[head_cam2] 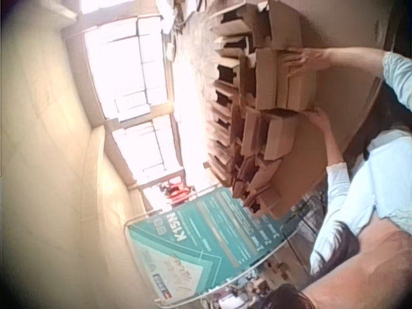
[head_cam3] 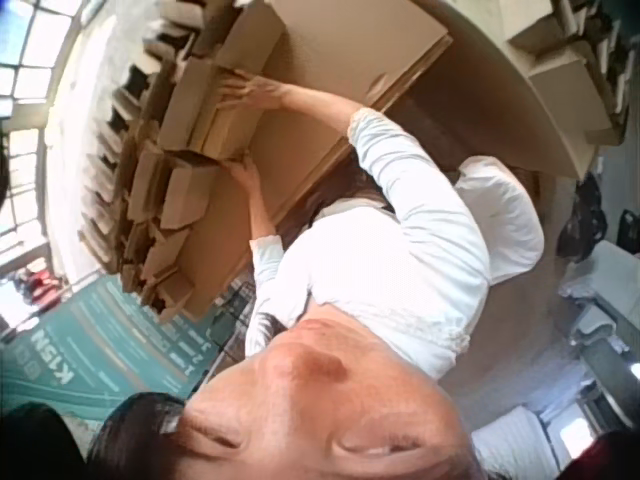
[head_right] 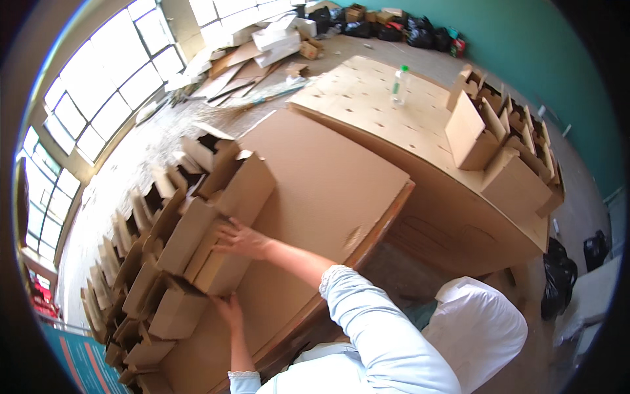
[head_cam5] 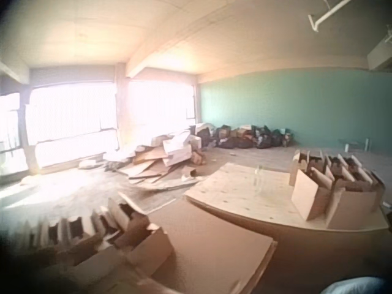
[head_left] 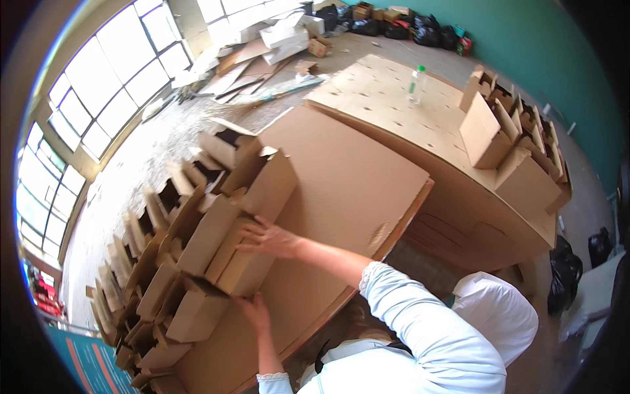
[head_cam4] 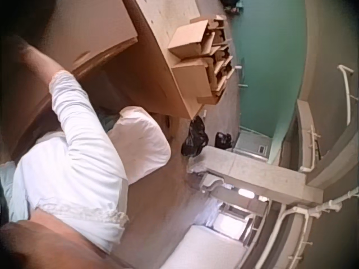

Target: The person places green-capped bottles into cardboard boxes on a table, folding the cardboard flaps to secure each bottle inside. The person takes the bottles from a shopping cart and places the filled boxes onto a stack.

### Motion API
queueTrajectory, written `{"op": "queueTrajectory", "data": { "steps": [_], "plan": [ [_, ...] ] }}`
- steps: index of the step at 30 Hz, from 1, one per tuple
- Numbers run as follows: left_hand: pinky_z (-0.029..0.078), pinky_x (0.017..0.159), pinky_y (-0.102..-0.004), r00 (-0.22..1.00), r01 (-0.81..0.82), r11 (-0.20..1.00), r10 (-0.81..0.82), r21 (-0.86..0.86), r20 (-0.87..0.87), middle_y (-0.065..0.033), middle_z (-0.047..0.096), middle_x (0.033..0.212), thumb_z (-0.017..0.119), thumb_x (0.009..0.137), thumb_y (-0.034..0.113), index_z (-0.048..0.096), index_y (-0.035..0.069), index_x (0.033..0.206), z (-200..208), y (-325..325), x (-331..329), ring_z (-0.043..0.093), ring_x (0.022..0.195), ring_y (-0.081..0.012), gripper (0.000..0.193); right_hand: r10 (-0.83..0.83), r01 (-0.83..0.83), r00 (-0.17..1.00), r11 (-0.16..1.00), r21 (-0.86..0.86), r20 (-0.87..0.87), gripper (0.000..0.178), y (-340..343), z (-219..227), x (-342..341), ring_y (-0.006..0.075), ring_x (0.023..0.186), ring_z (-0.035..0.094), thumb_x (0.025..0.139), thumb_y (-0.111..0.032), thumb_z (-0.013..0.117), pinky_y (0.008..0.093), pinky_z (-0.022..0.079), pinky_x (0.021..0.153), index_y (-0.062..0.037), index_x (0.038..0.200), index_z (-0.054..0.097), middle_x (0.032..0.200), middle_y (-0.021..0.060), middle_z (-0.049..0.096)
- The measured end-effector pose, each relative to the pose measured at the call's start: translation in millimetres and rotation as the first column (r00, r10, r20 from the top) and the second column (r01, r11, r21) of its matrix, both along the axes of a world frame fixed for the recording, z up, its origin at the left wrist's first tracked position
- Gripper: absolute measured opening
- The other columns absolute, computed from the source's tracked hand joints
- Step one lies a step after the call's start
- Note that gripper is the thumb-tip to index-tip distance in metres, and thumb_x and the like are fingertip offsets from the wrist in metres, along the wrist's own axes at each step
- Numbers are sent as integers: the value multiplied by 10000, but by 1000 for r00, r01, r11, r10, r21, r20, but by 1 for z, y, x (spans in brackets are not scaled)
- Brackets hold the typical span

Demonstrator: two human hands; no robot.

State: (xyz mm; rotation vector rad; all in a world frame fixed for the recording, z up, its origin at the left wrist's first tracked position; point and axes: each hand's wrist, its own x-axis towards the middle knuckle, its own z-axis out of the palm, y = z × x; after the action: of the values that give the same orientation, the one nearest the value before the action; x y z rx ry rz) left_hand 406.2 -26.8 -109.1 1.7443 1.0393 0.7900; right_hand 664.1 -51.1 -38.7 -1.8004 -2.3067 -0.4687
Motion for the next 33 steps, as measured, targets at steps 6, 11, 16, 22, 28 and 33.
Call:
{"op": "queueTrajectory", "data": {
  "steps": [6, 11, 16, 22, 28, 33],
  "plan": [
    [253, 1170, -414, 988, 2, 1000, -5, -15, -156, -268, 249, 1552, 585, 932, 60, 92, -63, 1526, -33, -19, -23, 275, 1446, -341, 781, -203, 258, 952, 936, 242, -230, 554, -96, -2, 107, 228, 1459, 281, 958, -199, 434, 446, 191, 1214, -212, 1505, 345, 1563, 62, 337],
    [168, 1204, -447, 841, 234, 953, -99, 194, -532, -291, 183, 1573, 591, 873, 31, 143, -73, 1517, 50, -105, 3, 179, 1473, -408, 791, -683, 716, 682, 549, 431, -263, 556, -328, 59, 352, 340, 1229, 524, 828, -64, 558, 447, 398, 1080, -126, 1378, 502, 1370, 127, 535],
    [198, 1190, -466, 751, 316, 943, -183, 102, -634, -296, 223, 1553, 556, 871, 19, 206, -76, 1500, 9, -102, -29, 219, 1446, -439, 725, -897, 974, -192, -224, 35, -398, 850, -516, 106, 456, 330, 1359, 425, 837, -277, 699, 477, 378, 1100, -75, 1521, 238, 1480, 166, 433],
    [162, 1203, -433, 664, 432, 899, -264, 71, -699, -252, 265, 1550, 508, 937, 189, 249, -70, 1489, 25, -96, -19, 225, 1447, -399, 662, -766, 992, -2, -85, 98, -642, 582, -585, 32, 537, 393, 1203, 563, 831, -292, 670, 429, 442, 1029, -15, 1327, 545, 1279, 249, 598],
    [282, 1157, -467, 707, 440, 870, -184, 222, -683, -283, 344, 1494, 525, 913, 72, 364, -81, 1428, 19, -97, -30, 343, 1380, -432, 561, -914, 965, 98, -8, 261, -394, 270, -570, 4, 513, 460, 869, 594, 853, -220, 640, 531, 471, 764, 34, 769, 606, 874, 272, 629],
    [302, 1149, -453, 729, 419, 870, -151, 260, -668, -247, 374, 1490, 533, 916, 85, 414, -56, 1406, 26, -95, -24, 357, 1377, -420, 524, -846, 929, 212, 19, 370, -489, 340, -573, 32, 424, 460, 765, 535, 1002, -260, 520, 504, 420, 652, 37, 840, 551, 830, 265, 584]
  ]
}}
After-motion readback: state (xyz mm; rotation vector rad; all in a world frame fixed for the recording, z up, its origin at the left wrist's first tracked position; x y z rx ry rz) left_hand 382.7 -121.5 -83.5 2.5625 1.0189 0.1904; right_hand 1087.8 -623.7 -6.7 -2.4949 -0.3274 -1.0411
